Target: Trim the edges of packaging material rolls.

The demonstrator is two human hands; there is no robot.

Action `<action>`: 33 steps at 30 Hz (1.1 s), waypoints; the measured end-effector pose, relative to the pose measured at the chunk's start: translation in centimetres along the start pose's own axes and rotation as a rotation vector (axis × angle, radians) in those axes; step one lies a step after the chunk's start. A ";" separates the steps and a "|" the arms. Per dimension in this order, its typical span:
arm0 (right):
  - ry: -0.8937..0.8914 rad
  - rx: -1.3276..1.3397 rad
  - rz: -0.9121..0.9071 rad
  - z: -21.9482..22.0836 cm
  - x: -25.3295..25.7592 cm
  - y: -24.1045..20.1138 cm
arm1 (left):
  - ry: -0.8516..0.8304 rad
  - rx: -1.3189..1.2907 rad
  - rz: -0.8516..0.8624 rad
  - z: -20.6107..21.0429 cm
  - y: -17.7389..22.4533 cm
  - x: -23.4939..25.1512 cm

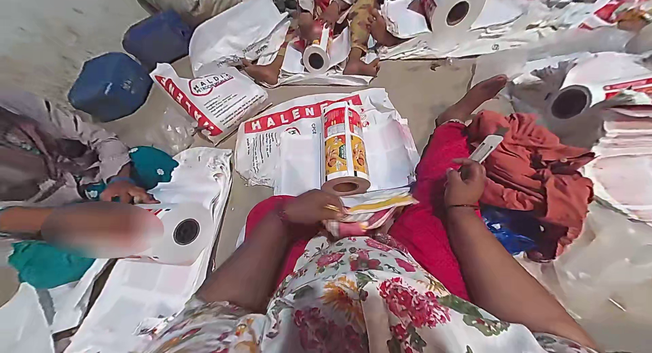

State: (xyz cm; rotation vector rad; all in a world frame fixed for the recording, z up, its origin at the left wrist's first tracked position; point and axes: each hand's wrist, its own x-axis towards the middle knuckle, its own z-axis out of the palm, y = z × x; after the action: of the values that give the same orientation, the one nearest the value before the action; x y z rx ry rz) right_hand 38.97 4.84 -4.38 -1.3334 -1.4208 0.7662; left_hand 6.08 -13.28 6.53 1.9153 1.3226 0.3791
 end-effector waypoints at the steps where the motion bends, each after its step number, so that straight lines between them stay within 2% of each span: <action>1: -0.018 0.020 0.024 0.3 0.2 0.1 | 0.072 0.042 0.025 -2.3 0.5 -3.1; 4: -0.126 -0.017 -0.001 1.9 0.8 0.2 | 0.391 -0.073 0.040 -7.2 3.9 -13.2; 6: -0.174 -0.044 -0.043 3.1 1.2 0.0 | 0.539 -0.117 0.041 -8.3 6.9 -18.5; 7: -0.188 -0.046 -0.052 3.6 1.3 -0.1 | 0.527 -0.132 0.045 -8.6 8.9 -19.7; 9: -0.206 -0.041 -0.034 4.2 1.4 -0.7 | 0.398 -0.037 0.048 -9.2 11.1 -20.8; 11: -0.226 -0.025 -0.008 4.4 1.6 -0.8 | 0.220 0.163 0.026 -9.2 9.3 -20.9; 13: -0.230 0.001 0.023 4.4 1.7 -0.6 | 0.040 0.335 -0.111 -7.9 6.8 -18.4; 16: -0.222 0.038 0.053 4.1 1.6 0.1 | -0.284 0.352 -0.415 -5.7 3.9 -11.5; 17: -0.226 0.028 0.053 4.0 1.6 0.3 | -0.336 0.366 -0.447 -5.1 2.7 -9.1; 21: -0.272 -0.083 -0.018 3.6 1.1 0.3 | -0.300 0.322 -0.302 -5.5 -0.4 -0.5; 23: -0.288 -0.124 -0.063 3.9 1.0 0.1 | -0.267 0.294 -0.320 -6.7 -1.1 4.0; 25: -0.312 -0.195 -0.058 4.3 0.3 0.3 | -0.128 0.274 -0.361 -7.3 -2.9 7.3; 28: -0.313 -0.364 -0.061 5.0 1.1 -0.3 | 0.465 0.055 -0.439 -7.5 -6.6 9.9; 30: -0.319 -0.399 -0.091 5.7 1.4 -0.3 | 0.775 -0.157 -0.511 -5.5 -9.5 9.8; 31: -0.325 -0.399 -0.107 6.2 1.6 -0.4 | 0.828 -0.243 -0.523 -4.2 -10.9 9.6; 33: -0.364 -0.432 -0.095 8.0 2.0 -1.0 | 0.798 -0.330 -0.510 -2.3 -13.0 9.7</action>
State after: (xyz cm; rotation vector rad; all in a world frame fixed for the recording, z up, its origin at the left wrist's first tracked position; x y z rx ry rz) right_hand 31.37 8.00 -5.35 -1.4844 -2.0106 0.6850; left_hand 0.08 -1.49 -3.07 1.1041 2.0279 1.0824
